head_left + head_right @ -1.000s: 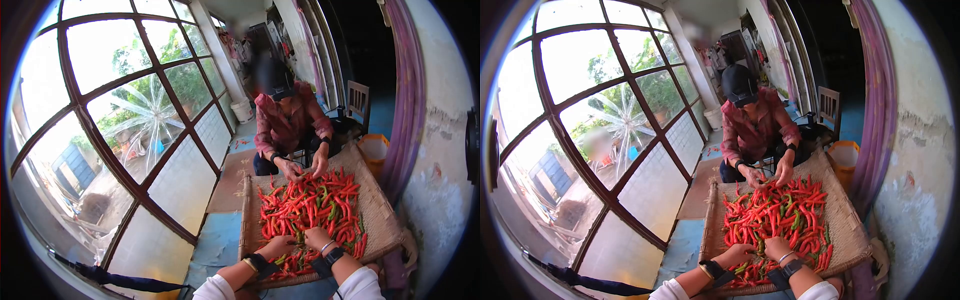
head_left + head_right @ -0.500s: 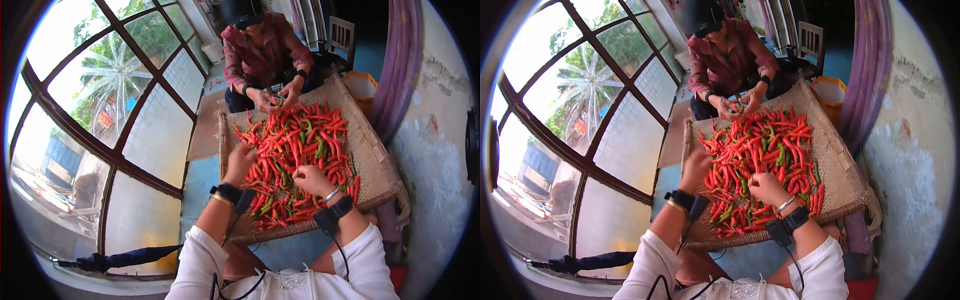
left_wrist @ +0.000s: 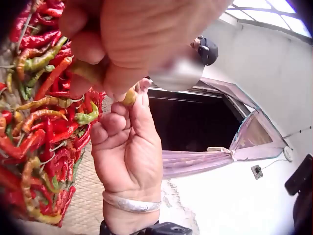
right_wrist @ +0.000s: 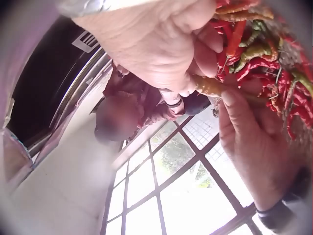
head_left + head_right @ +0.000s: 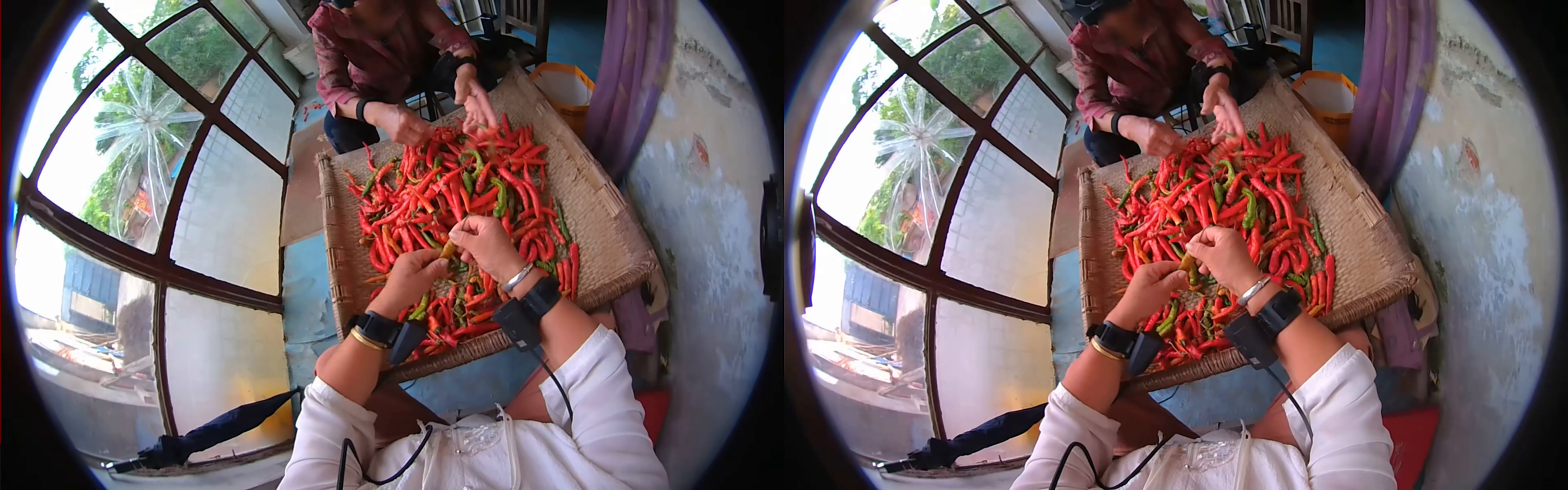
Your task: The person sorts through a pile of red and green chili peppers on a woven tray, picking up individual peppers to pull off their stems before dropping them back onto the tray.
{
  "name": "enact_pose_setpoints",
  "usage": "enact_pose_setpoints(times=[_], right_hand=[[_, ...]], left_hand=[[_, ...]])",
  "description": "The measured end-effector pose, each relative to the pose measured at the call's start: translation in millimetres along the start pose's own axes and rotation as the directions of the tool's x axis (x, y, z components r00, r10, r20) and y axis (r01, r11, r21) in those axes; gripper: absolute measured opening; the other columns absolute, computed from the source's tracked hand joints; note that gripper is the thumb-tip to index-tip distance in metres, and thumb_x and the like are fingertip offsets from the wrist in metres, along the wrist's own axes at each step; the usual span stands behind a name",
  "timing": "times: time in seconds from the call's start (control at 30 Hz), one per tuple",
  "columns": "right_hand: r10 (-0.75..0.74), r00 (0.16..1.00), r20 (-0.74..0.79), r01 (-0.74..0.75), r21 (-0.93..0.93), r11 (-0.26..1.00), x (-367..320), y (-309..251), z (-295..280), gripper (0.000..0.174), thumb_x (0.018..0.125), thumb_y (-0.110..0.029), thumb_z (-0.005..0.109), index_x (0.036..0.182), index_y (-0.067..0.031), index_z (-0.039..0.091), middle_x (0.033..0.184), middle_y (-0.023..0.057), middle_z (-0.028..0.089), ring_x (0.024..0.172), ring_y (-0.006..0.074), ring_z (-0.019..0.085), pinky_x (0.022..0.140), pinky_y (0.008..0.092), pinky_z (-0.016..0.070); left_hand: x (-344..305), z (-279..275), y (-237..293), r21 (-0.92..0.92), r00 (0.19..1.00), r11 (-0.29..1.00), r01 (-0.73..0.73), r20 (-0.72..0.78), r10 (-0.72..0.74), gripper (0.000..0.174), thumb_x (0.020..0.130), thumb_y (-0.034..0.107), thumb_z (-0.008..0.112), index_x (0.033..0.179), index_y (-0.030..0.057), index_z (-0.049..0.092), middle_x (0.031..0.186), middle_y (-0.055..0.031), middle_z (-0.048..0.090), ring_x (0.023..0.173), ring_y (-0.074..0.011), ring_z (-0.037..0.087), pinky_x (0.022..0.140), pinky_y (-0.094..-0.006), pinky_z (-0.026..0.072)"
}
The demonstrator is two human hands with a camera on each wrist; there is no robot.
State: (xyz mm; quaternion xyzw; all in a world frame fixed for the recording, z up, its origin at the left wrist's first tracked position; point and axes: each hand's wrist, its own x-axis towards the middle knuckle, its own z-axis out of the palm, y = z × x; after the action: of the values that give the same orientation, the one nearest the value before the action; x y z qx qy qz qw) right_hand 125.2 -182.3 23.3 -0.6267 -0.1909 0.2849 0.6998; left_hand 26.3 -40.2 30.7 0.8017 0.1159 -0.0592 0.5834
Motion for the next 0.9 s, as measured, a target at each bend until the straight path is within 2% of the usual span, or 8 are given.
enact_pose_setpoints(times=[0.1, 0.23, 0.3, 0.4, 0.5, 0.6, 0.7, 0.9], right_hand=[[0.039, 0.997, -0.062, -0.038, 0.018, 0.999, 2, -2, -5, 0.017, 0.082, -0.016, 0.058, 0.077, 0.0, 0.06, 0.062, 0.0013, 0.057, 0.048, 0.0064, 0.051, 0.045, 0.0209, 0.0419], [0.036, 0.998, 0.051, -0.012, -0.419, 0.908, 10, -3, -28, 0.028, 0.081, -0.028, 0.057, 0.076, -0.0004, 0.061, 0.062, 0.008, 0.059, 0.052, 0.0175, 0.058, 0.05, 0.0313, 0.0457], [-0.205, 0.979, 0.009, 0.141, -0.758, 0.636, 8, -11, -37, 0.023, 0.076, -0.027, 0.06, 0.076, -0.004, 0.063, 0.066, 0.0107, 0.061, 0.061, 0.0245, 0.06, 0.056, 0.0362, 0.0469], [-0.158, 0.987, -0.021, 0.078, -0.803, 0.591, 10, -13, -46, 0.02, 0.073, -0.026, 0.062, 0.075, -0.0062, 0.064, 0.069, 0.0111, 0.062, 0.067, 0.0278, 0.06, 0.061, 0.0386, 0.0469], [-0.137, 0.99, -0.025, 0.046, -0.869, 0.492, 10, -12, -47, 0.017, 0.074, -0.023, 0.061, 0.073, -0.0052, 0.062, 0.07, 0.0118, 0.061, 0.07, 0.0291, 0.06, 0.062, 0.0405, 0.0469], [-0.067, 0.991, 0.12, 0.13, -0.975, 0.181, 11, -1, -43, 0.008, 0.074, -0.012, 0.058, 0.077, -0.0049, 0.06, 0.075, 0.0135, 0.06, 0.076, 0.0317, 0.059, 0.066, 0.0429, 0.0481], [-0.027, 0.979, 0.203, 0.205, -0.959, 0.196, 10, 14, -38, 0.007, 0.073, -0.009, 0.057, 0.077, -0.0046, 0.06, 0.078, 0.0141, 0.06, 0.078, 0.0312, 0.059, 0.067, 0.0422, 0.0487], [0.078, 0.97, 0.231, 0.225, -0.971, 0.082, 19, 30, -29, 0.007, 0.075, -0.008, 0.055, 0.077, -0.0053, 0.061, 0.077, 0.0117, 0.061, 0.075, 0.0302, 0.06, 0.066, 0.0418, 0.0488]], left_hand=[[1, -11, -4, -0.032, 0.996, 0.999, 0.033, 0.087, -0.031, 0.019, 0.087, 0.014, 0.054, 0.098, -0.0008, 0.059, 0.076, 0.0006, 0.06, 0.069, -0.0045, 0.052, 0.062, -0.0201, 0.0426], [2, -37, 7, -0.023, 0.985, 0.985, 0.172, -0.029, -0.173, 0.018, 0.087, 0.017, 0.054, 0.093, 0.0013, 0.06, 0.072, 0.0019, 0.058, 0.061, -0.0038, 0.048, 0.054, -0.0196, 0.0398], [6, -61, 25, -0.084, 0.984, 0.987, 0.139, -0.096, -0.147, 0.02, 0.087, 0.021, 0.054, 0.084, 0.0029, 0.06, 0.066, 0.003, 0.056, 0.055, -0.0041, 0.045, 0.049, -0.0196, 0.0375], [29, -97, 13, -0.278, 0.975, 0.96, -0.026, -0.218, -0.037, 0.017, 0.086, 0.022, 0.055, 0.088, 0.0054, 0.056, 0.071, 0.0011, 0.056, 0.054, -0.0051, 0.046, 0.048, -0.0192, 0.0384], [39, -98, 10, -0.684, 0.869, 0.701, -0.201, -0.455, -0.195, 0.022, 0.085, 0.026, 0.055, 0.096, 0.0068, 0.052, 0.083, -0.002, 0.057, 0.054, -0.0075, 0.048, 0.046, -0.0199, 0.0377], [31, -63, 13, -0.675, 0.948, 0.733, -0.077, -0.278, -0.157, 0.033, 0.085, 0.027, 0.056, 0.11, 0.0058, 0.047, 0.091, -0.0031, 0.058, 0.056, -0.0072, 0.05, 0.048, -0.021, 0.0394], [18, -32, 14, -0.621, 0.986, 0.776, 0.111, -0.026, -0.162, 0.024, 0.087, 0.019, 0.054, 0.106, 0.0056, 0.054, 0.085, -0.0026, 0.062, 0.055, -0.0061, 0.05, 0.051, -0.0182, 0.0407], [17, -11, -8, -0.294, 0.977, 0.936, 0.196, 0.142, -0.16, 0.022, 0.087, 0.016, 0.054, 0.106, 0.005, 0.055, 0.083, 0.0028, 0.059, 0.061, -0.0023, 0.048, 0.055, -0.0171, 0.042]])
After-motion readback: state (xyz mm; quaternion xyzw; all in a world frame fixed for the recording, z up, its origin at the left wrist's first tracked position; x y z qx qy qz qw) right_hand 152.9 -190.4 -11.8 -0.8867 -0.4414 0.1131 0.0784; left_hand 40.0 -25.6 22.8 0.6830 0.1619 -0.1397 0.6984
